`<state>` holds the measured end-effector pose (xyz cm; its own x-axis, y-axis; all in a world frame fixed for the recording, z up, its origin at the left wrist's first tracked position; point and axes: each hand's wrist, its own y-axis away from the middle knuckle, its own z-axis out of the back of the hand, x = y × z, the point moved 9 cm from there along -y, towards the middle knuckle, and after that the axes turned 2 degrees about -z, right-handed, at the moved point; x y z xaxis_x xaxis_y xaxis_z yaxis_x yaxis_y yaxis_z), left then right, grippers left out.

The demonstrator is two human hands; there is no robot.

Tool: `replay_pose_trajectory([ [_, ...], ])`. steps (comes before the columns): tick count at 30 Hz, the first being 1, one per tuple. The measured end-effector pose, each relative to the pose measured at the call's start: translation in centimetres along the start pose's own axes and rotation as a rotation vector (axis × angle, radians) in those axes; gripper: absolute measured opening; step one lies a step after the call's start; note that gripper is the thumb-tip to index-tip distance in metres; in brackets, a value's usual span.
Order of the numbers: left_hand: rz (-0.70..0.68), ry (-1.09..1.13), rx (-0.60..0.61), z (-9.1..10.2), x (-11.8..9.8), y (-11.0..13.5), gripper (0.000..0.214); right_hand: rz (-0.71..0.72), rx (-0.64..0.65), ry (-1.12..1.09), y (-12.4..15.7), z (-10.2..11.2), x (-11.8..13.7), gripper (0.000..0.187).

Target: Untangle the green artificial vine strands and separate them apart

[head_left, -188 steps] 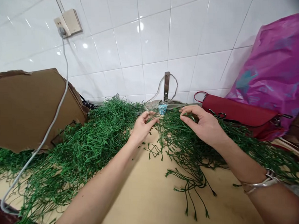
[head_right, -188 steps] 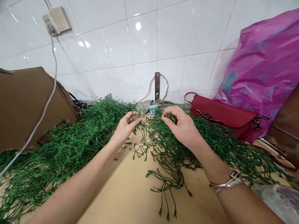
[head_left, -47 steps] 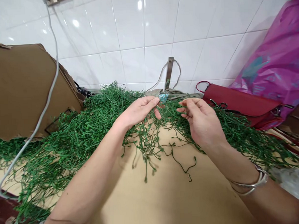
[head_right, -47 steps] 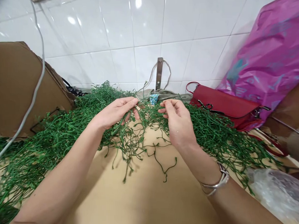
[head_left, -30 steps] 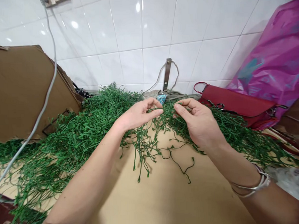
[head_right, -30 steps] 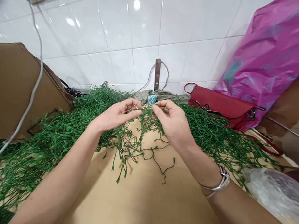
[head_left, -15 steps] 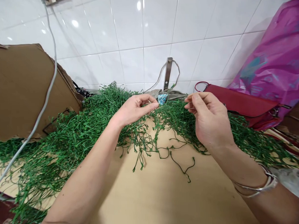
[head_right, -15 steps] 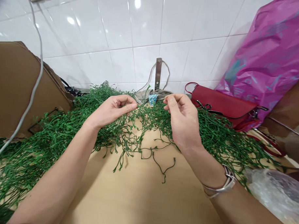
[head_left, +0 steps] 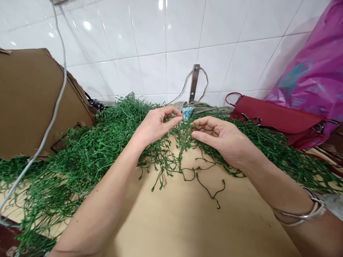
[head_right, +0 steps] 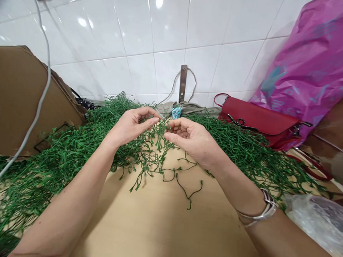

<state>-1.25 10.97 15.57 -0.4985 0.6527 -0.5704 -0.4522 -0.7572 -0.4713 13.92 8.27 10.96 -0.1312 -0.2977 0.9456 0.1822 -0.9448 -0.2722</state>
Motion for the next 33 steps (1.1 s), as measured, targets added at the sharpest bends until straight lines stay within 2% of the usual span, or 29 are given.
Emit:
replay_pose_trajectory([
  [6,-0.01,0.014,0.016,-0.5,-0.3,-0.1,0.018,-0.015,-0.078,-0.038,-0.4,1.0,-1.0,0.028],
  [14,0.01,0.031,0.061,-1.0,0.0,0.0,0.02,0.022,-0.205,-0.022,-0.5,2.5,-1.1,0.016],
  [18,0.007,0.02,0.078,-1.0,0.1,0.0,0.02,0.065,-0.261,0.177,-0.4,3.3,-0.6,0.015],
  [22,-0.022,0.035,0.039,-0.7,-0.1,-0.1,0.015,0.198,-0.334,0.449,-0.1,4.0,0.9,0.01],
  [24,-0.038,0.031,-0.001,-0.5,-0.3,-0.1,0.012,0.199,-0.318,0.452,-0.2,4.0,0.9,0.011],
  [29,-0.046,0.003,-0.091,0.0,-0.6,-0.1,0.013,0.053,-0.186,0.235,-0.5,2.9,-0.5,0.027],
  [33,-0.05,-0.01,-0.127,0.3,-1.0,0.0,0.013,0.022,-0.211,0.221,-0.4,2.9,-1.0,0.032],
])
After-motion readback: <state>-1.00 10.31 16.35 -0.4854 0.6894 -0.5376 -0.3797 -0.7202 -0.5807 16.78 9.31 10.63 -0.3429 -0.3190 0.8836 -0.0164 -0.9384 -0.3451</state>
